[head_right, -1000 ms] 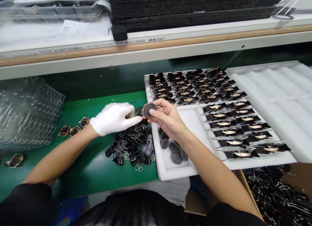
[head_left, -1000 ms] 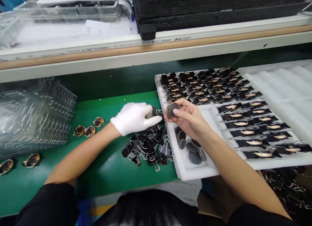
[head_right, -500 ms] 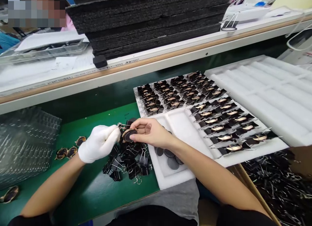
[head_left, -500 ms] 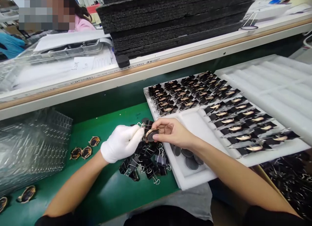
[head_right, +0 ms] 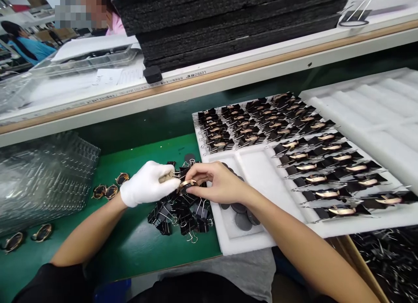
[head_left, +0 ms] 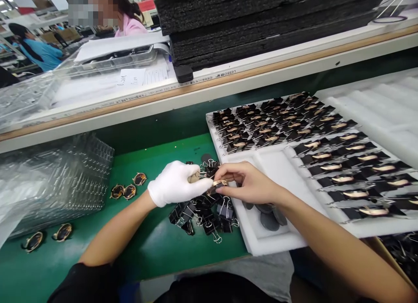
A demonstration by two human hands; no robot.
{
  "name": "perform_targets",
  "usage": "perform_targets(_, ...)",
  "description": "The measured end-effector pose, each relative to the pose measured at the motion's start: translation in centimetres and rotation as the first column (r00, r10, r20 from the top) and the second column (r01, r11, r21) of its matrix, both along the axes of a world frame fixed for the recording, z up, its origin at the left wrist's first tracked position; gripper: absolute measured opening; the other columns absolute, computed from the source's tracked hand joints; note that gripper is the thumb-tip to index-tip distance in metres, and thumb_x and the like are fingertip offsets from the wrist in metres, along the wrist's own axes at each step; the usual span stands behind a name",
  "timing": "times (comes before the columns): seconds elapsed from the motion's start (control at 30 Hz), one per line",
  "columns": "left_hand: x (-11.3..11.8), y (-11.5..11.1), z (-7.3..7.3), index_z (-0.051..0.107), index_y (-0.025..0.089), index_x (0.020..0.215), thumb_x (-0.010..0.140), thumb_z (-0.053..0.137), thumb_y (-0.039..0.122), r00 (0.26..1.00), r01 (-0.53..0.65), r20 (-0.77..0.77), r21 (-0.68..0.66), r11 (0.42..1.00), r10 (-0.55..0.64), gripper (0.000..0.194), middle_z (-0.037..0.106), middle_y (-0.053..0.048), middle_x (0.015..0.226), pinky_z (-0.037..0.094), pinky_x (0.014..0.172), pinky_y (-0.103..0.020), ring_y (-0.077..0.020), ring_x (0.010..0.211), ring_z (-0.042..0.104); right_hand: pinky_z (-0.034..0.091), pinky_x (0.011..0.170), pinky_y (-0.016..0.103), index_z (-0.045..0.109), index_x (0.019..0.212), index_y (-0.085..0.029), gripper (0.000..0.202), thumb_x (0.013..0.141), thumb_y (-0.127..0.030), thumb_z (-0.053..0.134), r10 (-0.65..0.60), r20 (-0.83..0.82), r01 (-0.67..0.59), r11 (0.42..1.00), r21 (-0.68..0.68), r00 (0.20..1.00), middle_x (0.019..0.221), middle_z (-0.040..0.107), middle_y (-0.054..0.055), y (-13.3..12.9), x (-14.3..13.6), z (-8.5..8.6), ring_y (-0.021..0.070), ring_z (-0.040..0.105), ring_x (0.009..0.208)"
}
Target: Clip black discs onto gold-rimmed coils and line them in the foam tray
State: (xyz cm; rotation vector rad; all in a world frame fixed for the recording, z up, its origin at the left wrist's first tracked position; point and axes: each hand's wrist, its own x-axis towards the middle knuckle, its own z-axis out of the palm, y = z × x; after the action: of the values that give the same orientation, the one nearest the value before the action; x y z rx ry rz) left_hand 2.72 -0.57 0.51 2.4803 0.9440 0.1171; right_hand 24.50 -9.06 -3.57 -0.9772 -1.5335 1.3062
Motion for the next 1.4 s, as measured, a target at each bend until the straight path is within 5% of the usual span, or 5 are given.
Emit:
perform_targets(0.47,-0.7,3.2,0.5,0.054,0.019,0.067,0.094,0.041,0.061,0.986,-0.106,0.103,-0.228,0.968,0.133,0.051,0.049,0.001,0.061,0.035,0.057,-0.026,-0.0119,0.057,0.042,0.057,0.066,0.024,0.07,0.097,-0.022,0.034,0.075,-0.039,0.089,-0.407,-0.301,0.297,0.888,-0.352,0.862,0.093,0.077,0.004,1.1,0.8,0.9,0.0154,0.075,0.079)
perform_targets(0.73,-5.7,10.1,-1.6,0.059,0.02,0.059,0.085,0.031,0.086,0.805,-0.502,-0.476,-0.228,0.834,0.354,0.076,0.051,-0.004,0.049,0.034,0.051,-0.032,-0.0163,0.042,0.043,0.052,0.062,0.025,0.071,0.107,-0.023,0.042,0.071,-0.038,0.09,-0.407,-0.219,0.298,0.865,-0.403,0.887,0.098,0.076,0.004,1.8,0.2,0.9,0.0177,0.074,0.083)
perform_targets(0.97,-5.5,11.5,-0.8,0.073,0.017,0.084,0.088,0.019,0.085,0.774,-0.506,-0.334,0.187,0.842,0.539,0.087,0.073,-0.017,0.086,0.047,0.072,-0.039,-0.0305,0.076,0.067,0.056,0.066,0.028,0.073,0.108,-0.024,0.041,0.07,-0.025,0.087,-0.32,-0.18,0.208,0.862,-0.461,0.93,0.1,0.074,0.005,6.8,-1.5,4.0,0.016,0.07,0.08)
perform_targets(1.13,-0.9,11.9,-3.6,0.066,0.016,0.119,0.104,0.018,0.056,0.746,-0.619,-0.045,0.319,0.717,0.664,0.064,0.07,-0.02,0.113,0.047,0.092,-0.045,-0.0339,0.107,0.065,0.057,0.076,0.034,0.071,0.102,-0.018,0.042,0.062,-0.015,0.085,-0.164,0.202,0.195,0.969,-0.149,0.966,0.099,0.075,0.007,11.7,-3.4,2.6,0.0209,0.07,0.089)
perform_targets(1.4,-1.3,11.3,-6.7,0.047,0.03,0.151,0.104,0.027,0.033,0.744,-0.577,-0.145,0.351,0.737,0.652,0.051,0.058,-0.02,0.134,0.044,0.093,-0.056,-0.039,0.119,0.054,0.053,0.08,0.04,0.078,0.103,-0.015,0.034,0.072,-0.029,0.082,-0.073,0.812,-0.07,0.988,0.139,0.579,0.101,0.075,0.011,15.8,-5.3,-0.3,0.028,0.07,0.092)
